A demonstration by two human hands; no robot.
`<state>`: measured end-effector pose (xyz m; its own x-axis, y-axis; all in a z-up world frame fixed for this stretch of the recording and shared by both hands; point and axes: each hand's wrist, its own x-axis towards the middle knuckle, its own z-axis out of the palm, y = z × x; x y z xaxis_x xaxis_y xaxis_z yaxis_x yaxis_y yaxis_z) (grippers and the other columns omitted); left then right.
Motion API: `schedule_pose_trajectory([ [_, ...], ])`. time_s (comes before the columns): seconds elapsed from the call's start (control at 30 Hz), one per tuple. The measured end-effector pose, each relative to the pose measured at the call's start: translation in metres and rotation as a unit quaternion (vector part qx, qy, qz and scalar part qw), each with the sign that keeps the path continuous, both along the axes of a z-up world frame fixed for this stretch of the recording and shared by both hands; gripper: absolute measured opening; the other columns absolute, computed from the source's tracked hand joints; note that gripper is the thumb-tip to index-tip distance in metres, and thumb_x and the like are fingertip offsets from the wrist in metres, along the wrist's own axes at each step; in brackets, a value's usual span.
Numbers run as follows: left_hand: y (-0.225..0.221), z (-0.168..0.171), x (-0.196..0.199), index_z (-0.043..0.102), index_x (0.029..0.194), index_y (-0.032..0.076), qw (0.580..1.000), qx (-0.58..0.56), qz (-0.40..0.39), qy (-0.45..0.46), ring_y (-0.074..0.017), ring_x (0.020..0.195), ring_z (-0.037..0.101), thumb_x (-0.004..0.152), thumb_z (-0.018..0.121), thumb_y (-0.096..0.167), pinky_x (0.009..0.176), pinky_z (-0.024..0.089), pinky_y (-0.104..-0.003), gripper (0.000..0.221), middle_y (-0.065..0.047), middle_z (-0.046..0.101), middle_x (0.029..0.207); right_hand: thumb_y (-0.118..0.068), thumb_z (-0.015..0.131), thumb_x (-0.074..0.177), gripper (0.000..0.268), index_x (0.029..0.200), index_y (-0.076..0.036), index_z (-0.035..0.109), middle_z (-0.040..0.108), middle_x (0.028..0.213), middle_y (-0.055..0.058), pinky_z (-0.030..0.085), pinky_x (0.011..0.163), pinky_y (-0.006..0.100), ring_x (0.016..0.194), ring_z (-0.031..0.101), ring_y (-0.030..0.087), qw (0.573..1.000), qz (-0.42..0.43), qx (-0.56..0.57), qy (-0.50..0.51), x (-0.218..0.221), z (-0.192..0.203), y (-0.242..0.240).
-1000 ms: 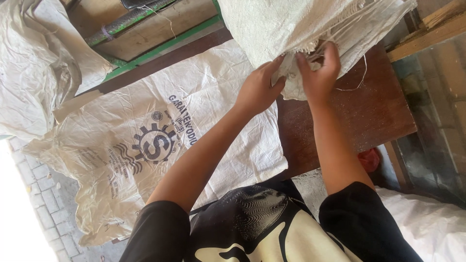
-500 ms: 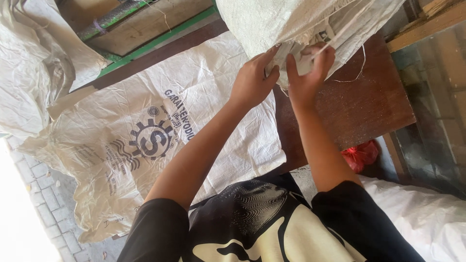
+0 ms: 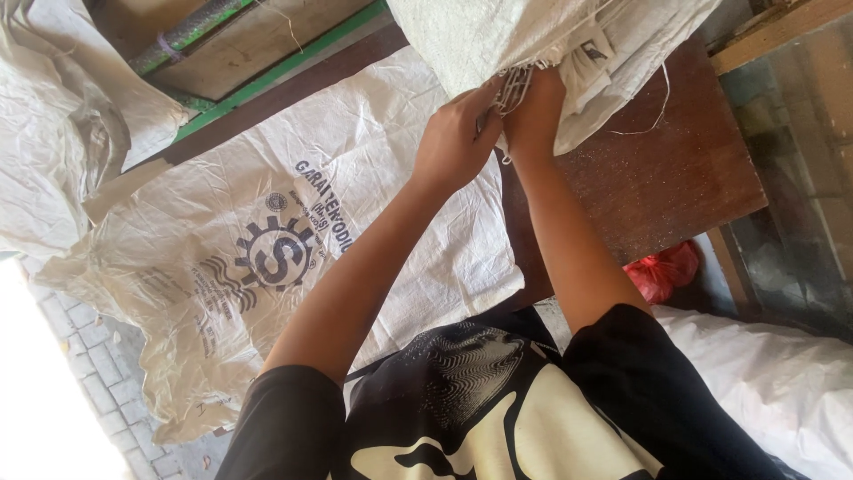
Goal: Folding and stacking large white plastic salt sacks on a wooden table.
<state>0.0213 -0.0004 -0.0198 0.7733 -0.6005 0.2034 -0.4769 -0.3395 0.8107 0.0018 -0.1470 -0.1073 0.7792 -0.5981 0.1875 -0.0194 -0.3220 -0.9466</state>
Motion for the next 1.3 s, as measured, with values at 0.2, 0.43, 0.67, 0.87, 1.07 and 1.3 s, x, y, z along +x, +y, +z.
schedule_pose_trajectory([
  [0.2,-0.003,0.0,0.001,0.062,0.137,0.005,0.998,0.016,0.032,-0.054,-0.0334,0.088,0.073,0.093,0.068,0.017,0.078,0.058,-0.043,0.046,-0.014,0.074,0.108,0.001,0.071,0.091,0.009,0.092,-0.001,0.062,0.068,0.086,0.004,0.054,0.067,0.028,0.078,0.068,0.014,0.997,-0.019,-0.033,-0.073,-0.001,0.003,0.007],
  [0.43,-0.005,-0.007,0.015,0.056,0.145,0.007,0.994,0.051,0.092,-0.031,-0.0288,0.083,0.075,0.099,0.065,0.021,0.075,0.06,-0.043,0.049,-0.013,0.074,0.107,-0.002,0.077,0.099,0.017,0.096,0.002,0.061,0.065,0.096,0.013,0.061,0.076,0.032,0.083,0.069,0.018,0.991,0.02,-0.07,-0.108,-0.055,0.005,-0.011],
  [0.67,-0.009,-0.012,0.009,0.049,0.149,0.008,0.997,0.052,0.053,-0.033,-0.0262,0.085,0.076,0.094,0.07,0.025,0.072,0.061,-0.041,0.062,-0.013,0.074,0.111,-0.005,0.069,0.106,0.013,0.114,0.003,0.062,0.067,0.099,0.01,0.06,0.07,0.028,0.083,0.067,0.014,0.987,0.025,-0.017,-0.16,-0.104,0.006,-0.035],
  [0.87,-0.014,-0.023,0.004,0.046,0.152,0.01,0.997,0.076,0.017,-0.018,-0.0174,0.079,0.075,0.098,0.072,0.029,0.066,0.064,-0.035,0.063,-0.006,0.075,0.105,-0.017,0.064,0.114,0.016,0.111,-0.003,0.057,0.062,0.094,0.004,0.043,0.058,0.023,0.074,0.053,0.009,0.982,-0.08,-0.059,-0.158,-0.142,-0.001,-0.065],
  [1.07,-0.012,-0.013,-0.008,0.038,0.158,0.02,0.993,0.06,0.003,-0.098,-0.0189,0.099,0.072,0.103,0.071,0.028,0.075,0.065,-0.035,0.066,-0.006,0.068,0.121,-0.03,0.067,0.111,0.052,0.141,-0.01,0.029,0.053,0.127,0.011,0.053,0.082,0.027,0.101,0.054,0.015,0.977,-0.047,0.183,-0.098,-0.148,0.043,-0.018],
  [1.3,-0.01,-0.011,-0.02,0.015,0.164,0.026,0.996,0.071,-0.046,-0.039,-0.0301,0.121,0.065,0.091,0.076,0.024,0.092,0.061,-0.042,0.095,-0.002,0.064,0.134,-0.028,0.086,0.084,0.111,0.151,-0.025,-0.002,0.017,0.152,0.012,0.052,0.106,0.052,0.136,0.033,0.026,0.933,-0.157,0.322,-0.042,-0.138,0.004,0.012],
])
